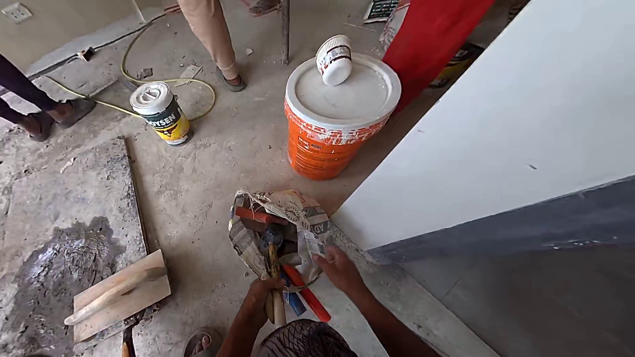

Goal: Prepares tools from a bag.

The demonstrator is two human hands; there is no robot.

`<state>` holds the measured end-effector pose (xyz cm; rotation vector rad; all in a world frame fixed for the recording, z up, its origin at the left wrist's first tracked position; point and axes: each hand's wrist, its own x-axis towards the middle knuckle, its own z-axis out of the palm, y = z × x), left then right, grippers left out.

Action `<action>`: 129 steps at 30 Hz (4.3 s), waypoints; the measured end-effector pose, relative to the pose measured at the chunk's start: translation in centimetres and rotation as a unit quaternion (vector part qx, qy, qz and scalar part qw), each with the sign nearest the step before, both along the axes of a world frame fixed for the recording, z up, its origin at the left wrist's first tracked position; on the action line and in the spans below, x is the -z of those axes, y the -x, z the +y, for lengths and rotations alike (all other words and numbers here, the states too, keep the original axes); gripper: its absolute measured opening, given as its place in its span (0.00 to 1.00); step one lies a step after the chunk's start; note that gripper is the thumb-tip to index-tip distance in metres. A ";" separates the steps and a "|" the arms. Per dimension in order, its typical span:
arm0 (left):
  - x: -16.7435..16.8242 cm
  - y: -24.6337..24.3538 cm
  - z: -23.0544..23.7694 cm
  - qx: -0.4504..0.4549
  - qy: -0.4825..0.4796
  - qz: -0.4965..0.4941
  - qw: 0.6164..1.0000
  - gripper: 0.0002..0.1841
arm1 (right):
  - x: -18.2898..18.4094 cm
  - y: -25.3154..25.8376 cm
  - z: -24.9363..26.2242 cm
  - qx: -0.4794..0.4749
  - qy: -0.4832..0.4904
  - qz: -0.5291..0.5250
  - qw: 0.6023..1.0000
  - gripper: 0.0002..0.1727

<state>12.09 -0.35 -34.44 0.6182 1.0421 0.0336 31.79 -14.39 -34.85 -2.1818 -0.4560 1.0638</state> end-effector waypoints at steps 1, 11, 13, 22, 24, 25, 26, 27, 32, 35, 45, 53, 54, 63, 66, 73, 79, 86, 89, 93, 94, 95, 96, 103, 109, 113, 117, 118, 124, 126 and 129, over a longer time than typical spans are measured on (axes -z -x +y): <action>-0.2 0.5 0.4 0.010 0.003 -0.009 1.000 0.13 | 1.1 -0.9 0.7 0.010 0.014 -0.021 1.000 0.40; -6.4 1.0 4.0 0.099 -0.074 -0.048 0.991 0.32 | -2.5 -0.8 2.1 0.021 -0.058 -0.112 0.992 0.27; -8.3 -0.4 3.7 0.102 -0.116 0.004 0.988 0.33 | -3.9 0.5 1.6 0.011 -0.079 -0.120 0.990 0.26; -5.9 -4.3 2.1 -0.033 -0.255 0.125 0.958 0.27 | -6.1 2.2 -1.2 -0.039 -0.117 -0.129 0.984 0.25; -4.5 -5.5 2.0 -0.091 -0.271 0.103 0.953 0.27 | -5.7 1.9 -1.6 -0.063 -0.113 -0.118 0.985 0.25; -3.9 -6.4 2.0 -0.120 -0.274 0.095 0.949 0.27 | -5.7 1.7 -1.6 -0.074 -0.106 -0.110 0.986 0.25; -3.6 -7.4 1.9 -0.141 -0.277 0.096 0.946 0.28 | -5.7 1.4 -1.4 -0.084 -0.097 -0.102 0.986 0.26; -3.2 -8.5 1.7 -0.152 -0.281 0.105 0.942 0.29 | -5.9 1.1 -1.1 -0.095 -0.083 -0.097 0.987 0.26; -1.6 -12.6 1.3 -0.160 -0.292 0.141 0.932 0.32 | -5.7 -0.8 -0.6 -0.096 -0.038 -0.131 0.986 0.25; -1.5 -13.4 1.7 -0.151 -0.298 0.170 0.927 0.32 | -6.4 -1.6 -0.4 -0.136 0.000 -0.164 0.977 0.26; 0.1 -15.5 1.7 0.061 -0.312 0.307 0.897 0.28 | -8.5 -0.6 0.0 -0.252 0.056 -0.138 0.956 0.30; 2.3 -12.7 -0.1 0.164 -0.342 0.153 0.912 0.22 | -5.8 -1.0 -1.0 -0.162 -0.028 -0.054 0.985 0.26; 2.1 -11.7 -0.2 0.076 -0.307 0.139 0.938 0.25 | -5.6 -1.3 -1.3 -0.151 -0.023 -0.052 0.987 0.26; 4.3 -6.1 0.8 -0.240 -0.075 0.155 0.955 0.16 | -3.8 -0.7 -1.9 -0.165 -0.010 -0.066 0.984 0.26; 4.7 -6.6 -0.2 -0.228 -0.071 0.159 0.958 0.12 | -4.0 -0.7 -1.6 -0.164 0.006 -0.062 0.985 0.26; 4.7 -4.5 0.0 -0.206 -0.211 0.271 0.916 0.21 | -3.9 -1.0 -1.4 -0.165 -0.002 -0.059 0.985 0.25; 6.5 0.2 5.7 -0.044 -0.343 0.422 0.838 0.34 | -4.0 -1.0 -1.4 -0.152 0.004 -0.053 0.987 0.24; 9.0 2.2 9.0 0.086 -0.341 0.334 0.875 0.37 | -4.1 -1.0 -1.3 -0.139 0.008 -0.034 0.990 0.23; 9.7 2.0 9.2 0.094 -0.328 0.334 0.879 0.42 | -4.1 -0.9 -1.3 -0.133 0.006 -0.030 0.991 0.23; 10.4 2.2 9.1 0.060 -0.334 0.339 0.878 0.41 | -4.0 -0.6 -1.0 -0.117 0.002 -0.083 0.990 0.22; 9.9 2.2 8.9 0.050 -0.340 0.343 0.874 0.40 | -4.0 -0.3 -0.9 -0.101 -0.017 -0.126 0.987 0.22; 9.2 2.1 8.5 0.044 -0.350 0.347 0.869 0.40 | -3.9 0.0 -0.9 -0.083 -0.046 -0.178 0.979 0.23; 8.1 1.9 7.9 0.038 -0.362 0.353 0.862 0.39 | -3.7 0.2 -0.8 -0.072 -0.077 -0.225 0.969 0.27; -0.1 -1.9 4.2 0.031 -0.487 0.349 0.800 0.36 | -5.0 0.9 4.6 -0.118 -0.121 -0.353 0.920 0.34; -2.8 -5.3 6.1 0.116 -0.523 0.340 0.773 0.33 | -6.1 0.0 10.4 -0.214 -0.043 -0.318 0.922 0.17; -2.8 -6.3 7.2 0.141 -0.510 0.352 0.772 0.30 | -6.0 -0.2 12.1 -0.210 -0.065 -0.304 0.927 0.14; -3.1 -6.6 7.3 0.153 -0.507 0.363 0.767 0.33 | -5.5 -0.4 13.2 -0.138 -0.171 -0.350 0.911 0.11; -3.1 -6.7 7.3 0.154 -0.506 0.362 0.767 0.32 | -5.5 -0.5 13.2 -0.132 -0.179 -0.350 0.910 0.11; -2.2 -8.4 10.5 0.007 -0.454 0.183 0.872 0.31 | -5.8 -0.7 12.5 -0.127 -0.197 -0.318 0.919 0.12; -0.8 -8.5 10.8 -0.094 -0.428 0.089 0.895 0.31 | -6.2 -1.6 12.6 -0.113 -0.187 -0.302 0.928 0.14; 0.9 -6.7 9.5 -0.123 -0.412 0.070 0.900 0.31 | -6.6 -2.8 13.0 -0.095 -0.188 -0.301 0.930 0.14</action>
